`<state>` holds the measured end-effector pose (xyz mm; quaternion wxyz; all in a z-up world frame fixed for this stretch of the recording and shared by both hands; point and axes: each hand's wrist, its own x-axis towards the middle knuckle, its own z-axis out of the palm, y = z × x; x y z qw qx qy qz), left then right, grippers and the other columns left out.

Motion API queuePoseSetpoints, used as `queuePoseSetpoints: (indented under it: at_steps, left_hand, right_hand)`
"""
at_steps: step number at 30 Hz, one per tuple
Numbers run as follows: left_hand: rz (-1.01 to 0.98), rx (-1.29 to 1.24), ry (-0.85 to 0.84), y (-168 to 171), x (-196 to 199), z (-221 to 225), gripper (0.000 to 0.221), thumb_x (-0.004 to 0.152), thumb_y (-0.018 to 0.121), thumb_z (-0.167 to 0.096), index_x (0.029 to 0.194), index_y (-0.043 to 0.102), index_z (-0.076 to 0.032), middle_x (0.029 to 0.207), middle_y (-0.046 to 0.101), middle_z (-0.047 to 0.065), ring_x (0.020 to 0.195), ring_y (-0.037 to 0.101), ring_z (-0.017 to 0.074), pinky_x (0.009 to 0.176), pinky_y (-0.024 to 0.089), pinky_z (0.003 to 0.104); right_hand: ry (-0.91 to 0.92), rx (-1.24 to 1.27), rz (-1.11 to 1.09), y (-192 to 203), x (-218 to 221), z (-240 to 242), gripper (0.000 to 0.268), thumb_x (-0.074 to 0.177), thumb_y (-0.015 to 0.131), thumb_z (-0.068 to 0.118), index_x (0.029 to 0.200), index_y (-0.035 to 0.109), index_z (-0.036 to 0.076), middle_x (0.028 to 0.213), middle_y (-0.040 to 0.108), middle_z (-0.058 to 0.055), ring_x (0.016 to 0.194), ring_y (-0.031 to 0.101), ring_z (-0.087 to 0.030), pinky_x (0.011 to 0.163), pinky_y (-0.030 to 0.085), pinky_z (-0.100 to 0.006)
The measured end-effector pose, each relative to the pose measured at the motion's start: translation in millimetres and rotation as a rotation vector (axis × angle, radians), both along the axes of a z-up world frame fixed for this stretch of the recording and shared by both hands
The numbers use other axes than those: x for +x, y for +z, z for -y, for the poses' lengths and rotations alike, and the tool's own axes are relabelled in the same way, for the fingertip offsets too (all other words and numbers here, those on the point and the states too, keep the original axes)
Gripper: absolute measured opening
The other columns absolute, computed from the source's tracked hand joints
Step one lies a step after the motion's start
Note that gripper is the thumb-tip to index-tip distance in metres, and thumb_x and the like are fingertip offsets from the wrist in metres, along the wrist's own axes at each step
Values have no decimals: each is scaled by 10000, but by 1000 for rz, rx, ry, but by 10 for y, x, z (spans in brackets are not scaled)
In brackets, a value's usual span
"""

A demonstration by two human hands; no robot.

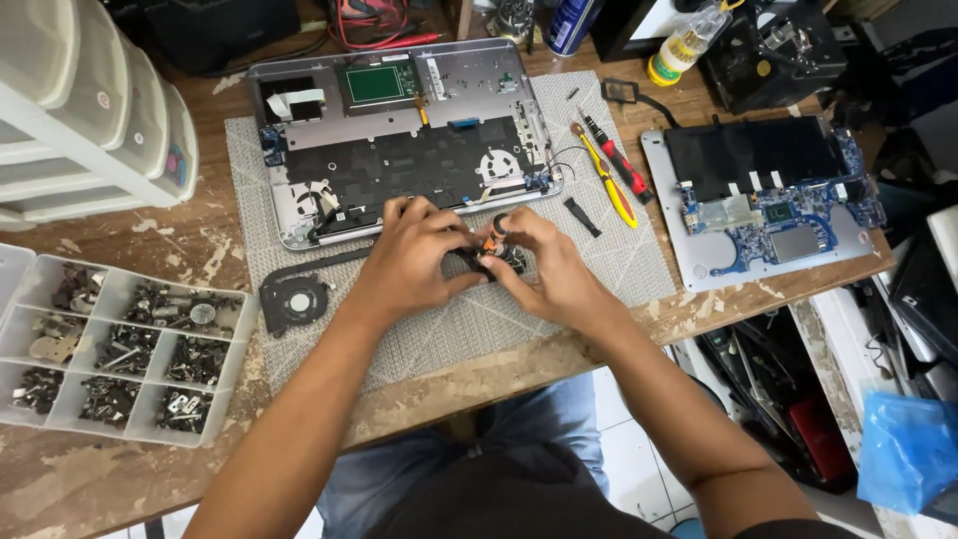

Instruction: A person is seen repairing a laptop, specifically searching for the correct screws in a component tray and then using a precision screwdriver to install a cooling fan into the laptop chassis.

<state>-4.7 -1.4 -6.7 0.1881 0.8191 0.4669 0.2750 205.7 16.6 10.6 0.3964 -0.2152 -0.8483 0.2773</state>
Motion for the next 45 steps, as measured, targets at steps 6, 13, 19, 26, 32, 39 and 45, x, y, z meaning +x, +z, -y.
queuePoseSetpoints:
  at_steps: [6, 13, 19, 26, 32, 39, 45]
  left_hand:
    - [23, 16, 1, -74, 1, -19, 373, 737, 879, -392, 987, 782, -131, 977, 728, 52, 985, 577, 273, 1039, 305, 545]
    - [11, 3, -10, -32, 0, -13, 392, 733, 879, -413, 1011, 785, -152, 983, 725, 41, 996, 571, 271, 1054, 294, 563]
    - [12, 28, 1, -111, 13, -29, 388, 740, 880, -424, 984, 780, -139, 969, 727, 31, 994, 572, 263, 1049, 294, 542]
    - [0, 27, 0, -39, 0, -2, 395, 736, 882, -418, 984, 779, -128, 978, 725, 40, 996, 571, 271, 1056, 294, 549]
    - [-3, 42, 8, -119, 0, -12, 395, 739, 876, -434, 980, 779, -136, 989, 727, 29, 999, 570, 262, 1056, 299, 549]
    - [-3, 73, 2, -122, -9, -45, 389, 724, 884, -422, 966, 778, -136, 974, 723, 24, 981, 567, 261, 1042, 312, 555]
    - [37, 84, 7, -37, 6, -9, 381, 718, 890, -403, 981, 790, -146, 945, 724, 26, 960, 575, 266, 1046, 315, 554]
  right_hand:
    - [-53, 49, -131, -426, 77, -101, 501, 895, 748, -49, 1236, 384, -1, 968, 670, -208, 821, 729, -354, 686, 629, -460]
    - [-5, 15, -55, -27, -30, 29, 494, 911, 695, -78, 1282, 377, -7, 981, 670, -239, 836, 735, -374, 695, 654, -492]
    - [-105, 68, -154, -467, 81, -44, 521, 880, 773, -41, 1221, 379, -18, 972, 658, -232, 830, 736, -377, 696, 632, -463]
    - [-23, 13, -150, -181, -38, 31, 540, 894, 712, -87, 1293, 356, -13, 1030, 672, -233, 887, 738, -380, 741, 644, -495]
    - [-60, 27, -120, -445, 105, -85, 542, 893, 726, -70, 1278, 354, 11, 989, 634, -201, 862, 707, -338, 709, 648, -464]
    - [-25, 6, -49, -152, 2, -88, 523, 915, 707, -48, 1288, 345, 14, 979, 652, -203, 853, 724, -361, 732, 653, -502]
    - [-14, -177, -229, -239, 34, -163, 300, 944, 637, -57, 1207, 497, -27, 968, 700, -177, 907, 725, -326, 846, 612, -516]
